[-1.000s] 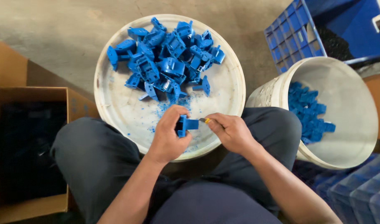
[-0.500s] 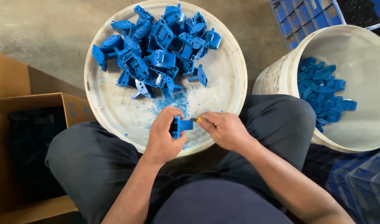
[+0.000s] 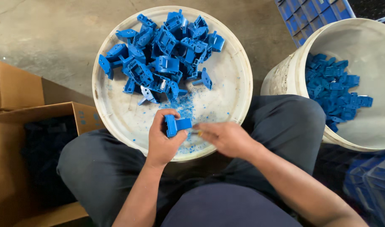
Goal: The person uses a small tool to scrape and remove excess material from blue plastic components one by one on a white surface.
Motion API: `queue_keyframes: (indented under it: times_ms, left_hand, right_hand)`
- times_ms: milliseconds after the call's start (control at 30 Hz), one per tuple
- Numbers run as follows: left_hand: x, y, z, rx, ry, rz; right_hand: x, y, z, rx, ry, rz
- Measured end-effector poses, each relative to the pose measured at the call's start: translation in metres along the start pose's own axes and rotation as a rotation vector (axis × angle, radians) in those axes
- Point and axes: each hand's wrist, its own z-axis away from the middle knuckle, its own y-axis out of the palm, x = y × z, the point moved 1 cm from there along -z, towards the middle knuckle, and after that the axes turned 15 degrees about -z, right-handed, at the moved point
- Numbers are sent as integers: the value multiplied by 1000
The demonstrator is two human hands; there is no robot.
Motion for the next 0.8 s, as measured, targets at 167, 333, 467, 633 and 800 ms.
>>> queue_keyframes:
  times_ms: [167, 333, 467, 633, 800]
  left_hand:
    - [9, -2, -2, 124, -252, 431]
    - [8, 2, -6, 74, -500, 499]
    - [15, 3, -8, 67, -568, 428]
    - [20, 11, -10, 75, -609, 243]
    - [12, 14, -13, 61, -653, 195]
  right_hand:
    - [-25, 0, -4, -187, 27, -387]
    - [-11, 6, -9, -169, 33, -222]
    - [13, 5, -13, -228, -57, -20]
    - [18, 12, -19, -291, -177, 288]
    - [10, 15, -22, -243, -95, 367]
